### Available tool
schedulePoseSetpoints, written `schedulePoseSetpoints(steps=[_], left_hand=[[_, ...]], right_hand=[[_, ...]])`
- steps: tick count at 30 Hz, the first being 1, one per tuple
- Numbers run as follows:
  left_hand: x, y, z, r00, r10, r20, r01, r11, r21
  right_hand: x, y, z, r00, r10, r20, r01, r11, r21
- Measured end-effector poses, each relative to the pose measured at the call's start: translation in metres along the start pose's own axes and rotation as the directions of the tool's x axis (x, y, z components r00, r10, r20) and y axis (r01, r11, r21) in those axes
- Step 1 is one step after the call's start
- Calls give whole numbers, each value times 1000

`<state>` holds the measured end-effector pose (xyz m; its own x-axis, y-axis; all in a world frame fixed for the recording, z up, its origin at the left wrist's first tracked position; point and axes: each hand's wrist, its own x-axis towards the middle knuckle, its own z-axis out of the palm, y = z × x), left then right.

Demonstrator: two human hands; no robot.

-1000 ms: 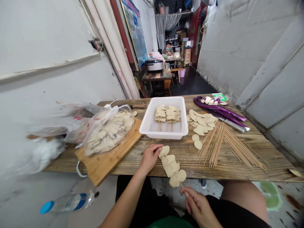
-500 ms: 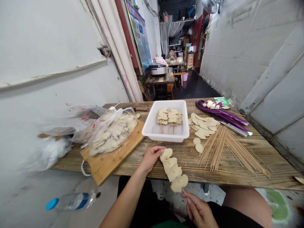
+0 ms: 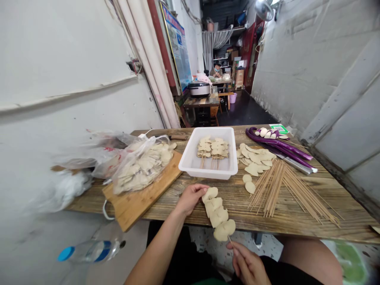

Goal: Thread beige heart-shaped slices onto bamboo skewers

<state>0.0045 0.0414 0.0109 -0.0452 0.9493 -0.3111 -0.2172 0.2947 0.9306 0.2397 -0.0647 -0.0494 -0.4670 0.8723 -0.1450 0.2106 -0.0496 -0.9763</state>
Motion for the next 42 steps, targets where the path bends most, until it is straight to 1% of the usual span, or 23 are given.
schedulePoseSetpoints(steps=[2, 5, 9, 13, 16, 20, 25, 29, 35, 42], left_hand=[[0, 1, 2, 1000, -12, 7, 12, 1000, -20], [-1, 4, 5, 1000, -28, 7, 29, 997, -67], [-1, 5, 7, 1000, 1, -11, -2, 993, -119], [-1, 3, 7, 996, 80, -45, -81, 996, -26], [0, 2, 6, 991, 117, -64, -116, 993, 12], [1, 3, 5, 994, 90, -60, -92, 995, -24], [2, 2, 5, 996, 56, -64, -59, 997, -47], [3, 1, 5, 998, 28, -57, -30, 998, -49], [2, 4, 5, 999, 2, -37, -4, 999, -51], [1, 6, 9, 1000, -8, -14, 7, 999, -43]], right_hand=[[0, -1, 1, 1000, -5, -3, 5, 1000, -5], [1, -3, 3, 999, -7, -42, 7, 1000, 1], [3, -2, 6, 998, -5, -61, 6, 1000, 22], [4, 2, 8, 993, -9, -119, 14, 999, 41], [3, 4, 7, 993, -25, -115, 30, 999, 39], [0, 4, 3, 999, -33, -36, 34, 999, 18], [-2, 3, -4, 998, -55, 11, 55, 998, -29], [-2, 5, -7, 993, -102, 52, 106, 992, -72], [-4, 8, -7, 994, -101, 41, 104, 991, -80], [-2, 6, -2, 996, -92, -18, 92, 996, -23]])
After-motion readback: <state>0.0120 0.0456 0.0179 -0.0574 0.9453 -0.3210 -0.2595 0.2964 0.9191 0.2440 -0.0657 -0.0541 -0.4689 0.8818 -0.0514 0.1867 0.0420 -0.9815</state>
